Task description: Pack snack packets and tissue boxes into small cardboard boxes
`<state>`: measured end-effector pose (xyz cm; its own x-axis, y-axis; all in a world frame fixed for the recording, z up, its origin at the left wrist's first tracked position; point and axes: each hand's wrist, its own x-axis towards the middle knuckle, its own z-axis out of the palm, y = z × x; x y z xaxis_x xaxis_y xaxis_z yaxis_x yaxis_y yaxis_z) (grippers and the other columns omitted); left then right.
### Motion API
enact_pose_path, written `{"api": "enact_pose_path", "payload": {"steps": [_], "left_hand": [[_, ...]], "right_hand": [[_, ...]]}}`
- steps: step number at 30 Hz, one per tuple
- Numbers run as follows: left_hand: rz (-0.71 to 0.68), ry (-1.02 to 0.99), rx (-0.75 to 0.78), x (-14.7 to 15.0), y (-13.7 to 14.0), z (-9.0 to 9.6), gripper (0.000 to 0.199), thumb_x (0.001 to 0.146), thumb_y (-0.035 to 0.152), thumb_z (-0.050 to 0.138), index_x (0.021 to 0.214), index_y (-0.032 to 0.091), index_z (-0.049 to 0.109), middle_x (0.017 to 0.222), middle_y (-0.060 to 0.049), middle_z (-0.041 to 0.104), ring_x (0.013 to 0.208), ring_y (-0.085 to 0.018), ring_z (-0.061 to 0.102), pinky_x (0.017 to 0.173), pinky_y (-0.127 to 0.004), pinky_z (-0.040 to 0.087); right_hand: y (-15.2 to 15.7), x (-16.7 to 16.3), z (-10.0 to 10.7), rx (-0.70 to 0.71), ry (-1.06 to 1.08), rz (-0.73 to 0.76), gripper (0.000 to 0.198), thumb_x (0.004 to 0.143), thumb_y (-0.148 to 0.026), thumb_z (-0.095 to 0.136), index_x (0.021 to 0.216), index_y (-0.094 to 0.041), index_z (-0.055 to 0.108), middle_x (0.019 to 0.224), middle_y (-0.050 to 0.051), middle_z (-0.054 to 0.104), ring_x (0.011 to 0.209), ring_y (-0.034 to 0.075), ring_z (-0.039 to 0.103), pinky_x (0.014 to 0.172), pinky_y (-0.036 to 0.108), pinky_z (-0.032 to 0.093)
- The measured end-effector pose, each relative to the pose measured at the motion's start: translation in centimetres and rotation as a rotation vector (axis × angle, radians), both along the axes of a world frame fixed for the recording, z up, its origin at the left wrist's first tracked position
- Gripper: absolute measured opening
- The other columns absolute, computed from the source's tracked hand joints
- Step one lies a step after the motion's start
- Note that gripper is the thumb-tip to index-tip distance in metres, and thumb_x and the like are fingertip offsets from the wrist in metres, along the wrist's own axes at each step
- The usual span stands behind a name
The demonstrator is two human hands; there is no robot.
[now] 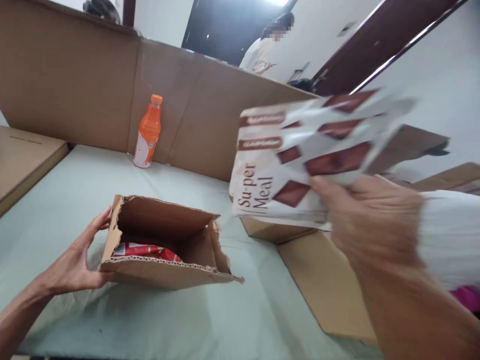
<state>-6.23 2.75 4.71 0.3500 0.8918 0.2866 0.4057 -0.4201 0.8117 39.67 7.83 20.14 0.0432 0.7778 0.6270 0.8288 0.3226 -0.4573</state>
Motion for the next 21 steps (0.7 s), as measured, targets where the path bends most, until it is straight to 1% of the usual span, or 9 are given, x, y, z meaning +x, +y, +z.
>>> {"api": "enact_pose_path", "payload": {"steps": [2, 4, 6, 8, 10, 13, 16, 18, 21], "left_hand": [[0.026, 0.035, 0.006, -0.9, 0.5, 0.4, 0.114, 0.081, 0.053, 0.081, 0.169, 0.042, 0.010, 0.176, -0.007, 0.027, 0.153, -0.050, 0.039, 0.119, -0.067, 0.045], [0.014, 0.025, -0.006, -1.4, 1.1, 0.0, 0.113, 0.082, 0.054, 0.079, 0.170, 0.042, 0.008, 0.175, -0.007, 0.029, 0.151, -0.050, 0.043, 0.117, -0.064, 0.049], [-0.005, -0.017, -0.019, -1.6, 1.5, -0.9, 0.113, 0.083, 0.057, 0.077, 0.170, 0.039, 0.008, 0.175, -0.010, 0.029, 0.150, -0.048, 0.044, 0.116, -0.062, 0.050], [-0.010, -0.046, -0.022, -1.5, 1.8, -1.8, 0.115, 0.082, 0.057, 0.078, 0.171, 0.036, 0.007, 0.176, -0.012, 0.027, 0.152, -0.047, 0.042, 0.118, -0.059, 0.049], [-0.005, -0.046, -0.018, -1.4, 1.9, -2.4, 0.117, 0.082, 0.056, 0.078, 0.171, 0.034, 0.006, 0.176, -0.013, 0.026, 0.153, -0.047, 0.041, 0.119, -0.058, 0.048], [-0.010, -0.040, -0.045, -1.1, 1.8, -2.5, 0.117, 0.083, 0.053, 0.078, 0.171, 0.034, 0.002, 0.174, -0.013, 0.031, 0.151, -0.046, 0.044, 0.118, -0.057, 0.049], [-0.005, -0.044, -0.057, -1.1, 1.6, -2.4, 0.115, 0.083, 0.048, 0.078, 0.170, 0.036, 0.003, 0.173, -0.013, 0.032, 0.151, -0.046, 0.045, 0.118, -0.058, 0.049], [-0.015, -0.041, -0.057, -1.2, 1.4, -2.4, 0.115, 0.083, 0.044, 0.078, 0.170, 0.038, 0.003, 0.174, -0.012, 0.030, 0.151, -0.045, 0.044, 0.118, -0.058, 0.050], [-0.034, -0.039, -0.050, -1.3, 1.4, -2.6, 0.115, 0.082, 0.038, 0.079, 0.169, 0.040, 0.003, 0.173, -0.012, 0.030, 0.150, -0.046, 0.045, 0.116, -0.058, 0.052]], "right_hand": [[2.5, 0.0, -1.8, -0.063, -0.030, -0.096, 0.038, 0.091, -0.053, 0.059, 0.064, -0.027, 0.056, 0.060, 0.003, 0.056, 0.060, 0.022, 0.051, 0.056, 0.035, 0.039], [4.7, -1.2, -4.2, -0.268, -0.170, -0.020, 0.040, 0.088, -0.052, 0.054, 0.058, -0.025, 0.052, 0.057, 0.002, 0.056, 0.058, 0.020, 0.052, 0.054, 0.032, 0.038], [7.0, -3.1, -6.5, -0.394, -0.264, 0.061, 0.038, 0.084, -0.045, 0.055, 0.053, -0.024, 0.050, 0.052, 0.001, 0.056, 0.055, 0.018, 0.051, 0.054, 0.029, 0.037], [9.5, -5.1, -8.1, -0.433, -0.318, 0.077, 0.035, 0.078, -0.038, 0.060, 0.049, -0.024, 0.048, 0.048, 0.001, 0.056, 0.053, 0.017, 0.049, 0.054, 0.029, 0.034], [12.6, -7.0, -8.7, -0.432, -0.339, 0.061, 0.030, 0.075, -0.033, 0.062, 0.049, -0.024, 0.052, 0.050, 0.002, 0.060, 0.055, 0.018, 0.052, 0.055, 0.029, 0.033], [17.3, -9.1, -7.8, -0.361, -0.306, -0.001, 0.015, 0.078, -0.030, 0.061, 0.068, -0.026, 0.070, 0.072, 0.006, 0.075, 0.073, 0.024, 0.066, 0.065, 0.031, 0.043], [18.9, -10.6, -5.5, -0.254, -0.238, -0.035, 0.026, 0.085, -0.029, 0.056, 0.099, -0.024, 0.078, 0.101, 0.010, 0.081, 0.095, 0.028, 0.072, 0.082, 0.038, 0.053], [16.8, -11.7, -3.8, -0.152, -0.133, 0.063, 0.028, 0.091, -0.031, 0.054, 0.104, -0.022, 0.078, 0.101, 0.009, 0.081, 0.094, 0.026, 0.074, 0.086, 0.039, 0.057], [9.8, -13.4, -1.4, -0.047, 0.031, 0.382, 0.022, 0.098, -0.035, 0.059, 0.098, -0.025, 0.079, 0.089, 0.003, 0.080, 0.082, 0.020, 0.076, 0.081, 0.034, 0.061]]}}
